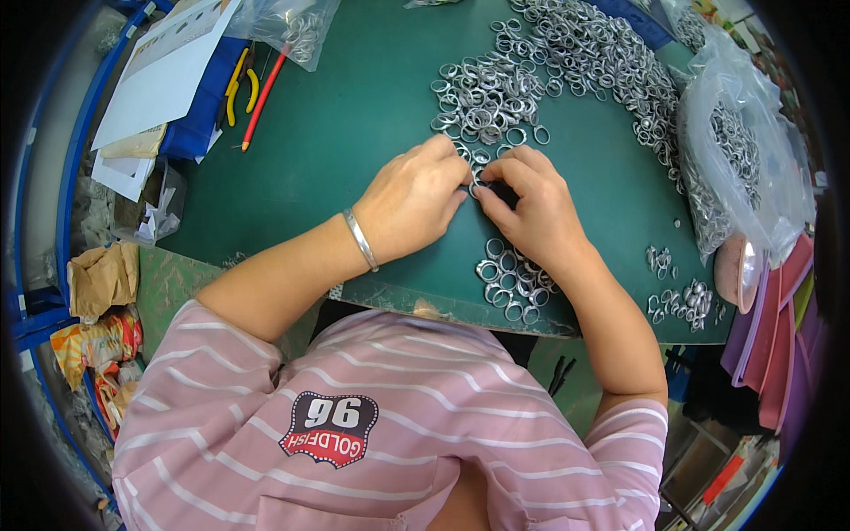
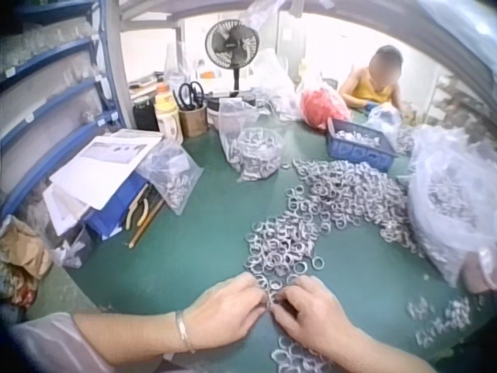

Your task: The person sorts metal rings with keychain clips by hand, picking them from a large pile on a green table and placing specific groups into separate bags or containers.

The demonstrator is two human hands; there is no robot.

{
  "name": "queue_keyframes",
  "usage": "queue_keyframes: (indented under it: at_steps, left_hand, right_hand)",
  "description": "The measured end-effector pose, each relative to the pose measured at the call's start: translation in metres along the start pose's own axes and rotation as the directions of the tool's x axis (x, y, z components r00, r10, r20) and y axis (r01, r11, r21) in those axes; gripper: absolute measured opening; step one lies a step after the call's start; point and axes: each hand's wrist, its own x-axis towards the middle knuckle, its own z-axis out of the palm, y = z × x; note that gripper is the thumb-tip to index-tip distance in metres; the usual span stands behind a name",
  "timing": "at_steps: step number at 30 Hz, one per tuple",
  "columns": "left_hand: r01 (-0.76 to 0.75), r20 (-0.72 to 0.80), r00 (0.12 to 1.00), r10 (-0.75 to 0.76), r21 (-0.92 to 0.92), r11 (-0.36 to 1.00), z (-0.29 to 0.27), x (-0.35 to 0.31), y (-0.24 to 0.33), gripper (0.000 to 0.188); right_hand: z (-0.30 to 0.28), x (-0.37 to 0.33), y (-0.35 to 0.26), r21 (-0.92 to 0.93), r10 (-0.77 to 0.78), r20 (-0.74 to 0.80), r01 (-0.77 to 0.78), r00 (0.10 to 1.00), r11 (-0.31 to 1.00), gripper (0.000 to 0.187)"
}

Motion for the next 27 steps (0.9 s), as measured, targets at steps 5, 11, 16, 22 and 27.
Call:
queue_keyframes:
  at_steps: [5,11,16,22,27]
  left_hand:
    - [0.031,-0.047,0.998,-0.037,-0.121,0.992,0.001,-0.002,-0.003,0.02]
    - [0.143,-0.098,0.984,-0.15,-0.079,0.987,0.002,0.001,-0.005,0.034]
    - [0.153,-0.076,0.984,-0.16,-0.086,0.984,0.001,0.0,-0.007,0.038]
    - [0.033,-0.047,0.998,-0.035,-0.036,0.999,0.0,0.001,-0.004,0.036]
    - [-0.071,0.073,0.994,0.083,-0.149,0.986,0.0,-0.007,0.001,0.03]
  right_hand:
    - [-0.008,-0.008,0.003,0.01,0.045,0.06,-0.046,0.997,0.999,0.022]
    - [-0.004,0.0,-0.005,0.008,0.0,0.009,0.0,1.0,1.0,0.029]
    - [-0.015,-0.014,0.01,0.068,-0.058,0.162,0.048,0.985,0.997,0.028]
    - [-0.015,-0.003,0.002,0.136,-0.118,0.082,0.106,0.99,0.985,0.022]
    - [-0.013,-0.004,0.003,0.214,-0.144,0.143,0.111,0.979,0.97,0.019]
